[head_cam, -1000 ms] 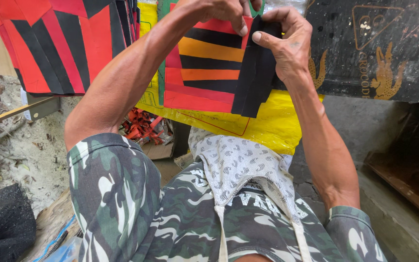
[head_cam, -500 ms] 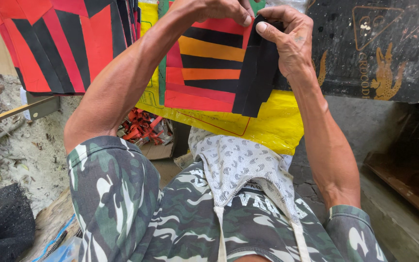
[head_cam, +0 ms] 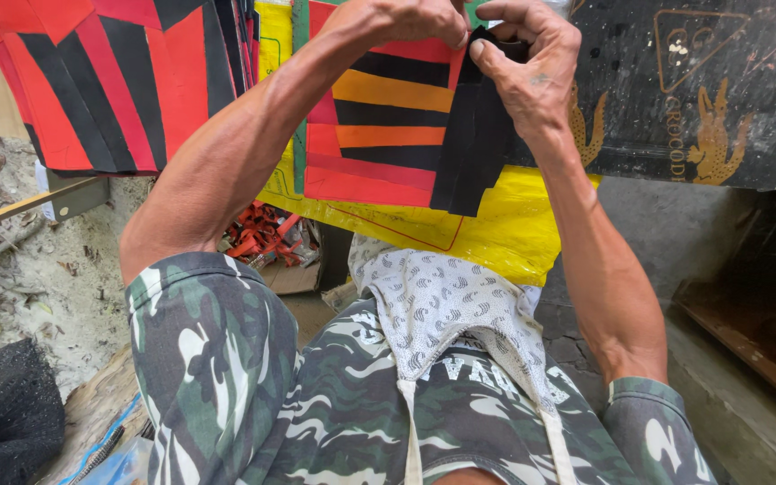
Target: The person aligns black rubber strips against patterned red, orange and black rubber sheets on the work table, presses the pieces together, and stacks the matched sheets with a pile of finished sheets. They work through the stack one sheet at a time by hand.
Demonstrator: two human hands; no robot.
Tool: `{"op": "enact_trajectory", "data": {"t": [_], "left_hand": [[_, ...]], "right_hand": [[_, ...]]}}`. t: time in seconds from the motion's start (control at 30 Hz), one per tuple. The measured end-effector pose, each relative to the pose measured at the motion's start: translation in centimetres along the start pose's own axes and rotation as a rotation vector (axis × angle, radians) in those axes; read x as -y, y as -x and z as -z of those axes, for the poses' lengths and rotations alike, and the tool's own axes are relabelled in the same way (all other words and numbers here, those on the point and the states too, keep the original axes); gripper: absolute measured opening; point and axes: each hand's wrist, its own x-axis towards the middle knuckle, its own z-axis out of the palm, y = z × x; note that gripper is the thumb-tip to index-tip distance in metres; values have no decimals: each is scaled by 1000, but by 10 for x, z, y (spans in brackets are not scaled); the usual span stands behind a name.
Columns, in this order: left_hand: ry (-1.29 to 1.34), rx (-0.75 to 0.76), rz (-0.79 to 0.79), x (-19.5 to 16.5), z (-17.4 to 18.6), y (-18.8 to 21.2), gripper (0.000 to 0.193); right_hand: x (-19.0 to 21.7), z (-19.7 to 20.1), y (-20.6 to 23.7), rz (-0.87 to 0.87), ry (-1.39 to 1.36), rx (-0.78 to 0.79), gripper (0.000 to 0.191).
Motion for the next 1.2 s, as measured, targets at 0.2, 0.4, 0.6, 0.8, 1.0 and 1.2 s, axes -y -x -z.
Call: {"op": "enact_trajectory", "data": {"t": [0.2, 0.4, 0.6, 0.8, 1.0, 1.2], "left_hand": [[-233, -89, 0, -1, -5, -2, 22], [-606, -66, 171, -18, 1, 8, 36], [-437, -128, 82, -18, 3, 21, 63], [-505, -207, 62, -5, -8, 13, 61], [-554, -54, 209, 0, -2, 18, 55], [-445, -158, 87, -2, -4, 21, 68]], "right_hand": [[-2, -5, 1, 32, 119, -38, 24], [11, 2, -1, -106, -55, -3, 43], [22, 4, 1, -185, -30, 53, 58], [12, -7, 5, -12, 153, 3, 54], [23, 3, 2, -106, -3, 99, 66], [22, -1, 7, -118, 237, 77, 68]]}}
